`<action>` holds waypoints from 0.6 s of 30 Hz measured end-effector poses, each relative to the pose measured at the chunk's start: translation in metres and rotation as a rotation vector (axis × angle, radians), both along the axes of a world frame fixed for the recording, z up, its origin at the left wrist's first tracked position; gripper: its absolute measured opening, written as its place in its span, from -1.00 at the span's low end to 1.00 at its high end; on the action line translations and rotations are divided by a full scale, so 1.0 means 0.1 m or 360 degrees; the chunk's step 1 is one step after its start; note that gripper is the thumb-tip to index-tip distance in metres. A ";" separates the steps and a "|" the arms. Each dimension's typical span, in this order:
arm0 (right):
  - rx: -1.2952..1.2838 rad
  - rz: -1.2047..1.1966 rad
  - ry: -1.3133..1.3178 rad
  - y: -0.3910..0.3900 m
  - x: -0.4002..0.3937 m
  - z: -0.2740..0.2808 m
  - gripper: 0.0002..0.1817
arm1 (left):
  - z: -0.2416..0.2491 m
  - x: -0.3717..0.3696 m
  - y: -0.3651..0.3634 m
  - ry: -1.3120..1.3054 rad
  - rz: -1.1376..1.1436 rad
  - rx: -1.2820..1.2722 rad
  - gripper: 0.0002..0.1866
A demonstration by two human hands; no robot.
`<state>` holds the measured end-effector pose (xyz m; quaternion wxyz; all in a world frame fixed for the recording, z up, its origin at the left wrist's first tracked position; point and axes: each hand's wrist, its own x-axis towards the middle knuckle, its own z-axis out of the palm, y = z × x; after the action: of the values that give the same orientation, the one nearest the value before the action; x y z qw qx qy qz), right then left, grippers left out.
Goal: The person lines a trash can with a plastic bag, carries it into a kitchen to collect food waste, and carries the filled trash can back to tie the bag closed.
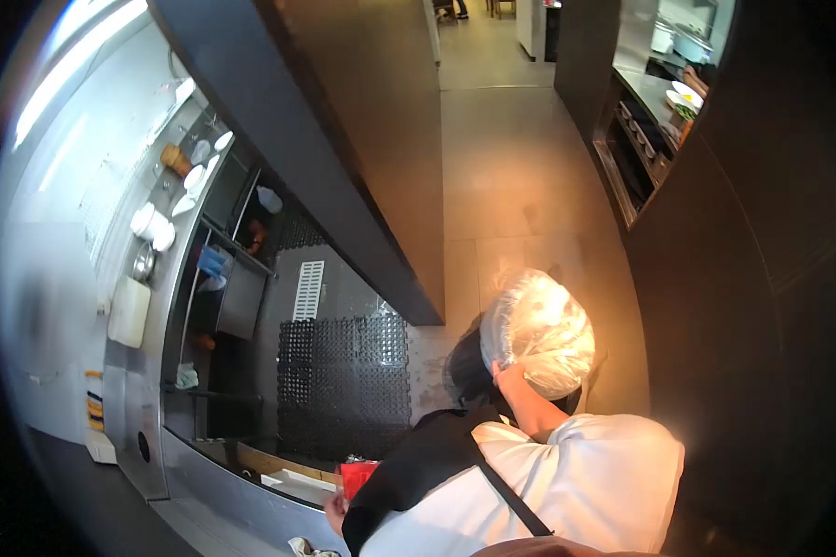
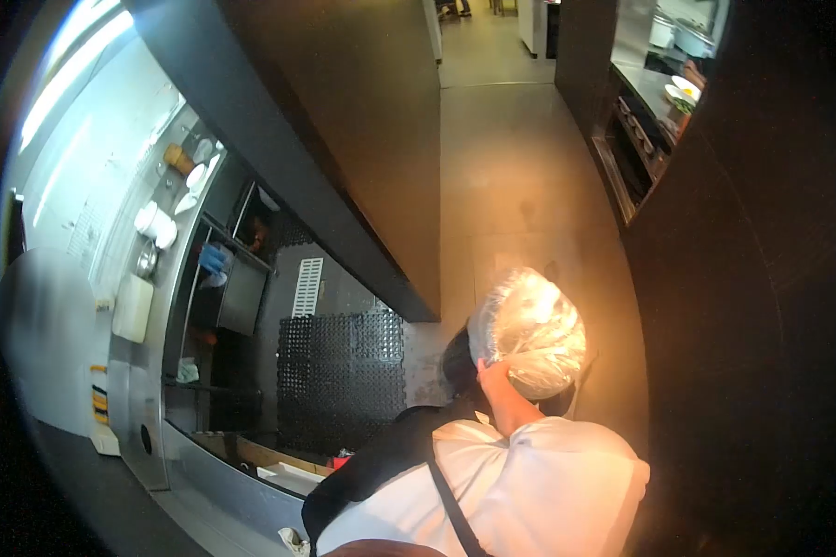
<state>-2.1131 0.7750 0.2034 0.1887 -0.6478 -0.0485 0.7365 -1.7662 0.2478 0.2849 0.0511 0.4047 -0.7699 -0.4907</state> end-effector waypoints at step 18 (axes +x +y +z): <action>0.0704 -0.0289 0.0128 -0.56 -0.02 0.87 -0.26 | 0.94 -2.86 -2.14 0.0142 -0.0368 -0.0328 -0.68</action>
<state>-2.1154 0.7192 0.2901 0.3931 -0.5626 -0.1427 0.7132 -2.0517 0.0339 0.3794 0.0697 0.2839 -0.8546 -0.4292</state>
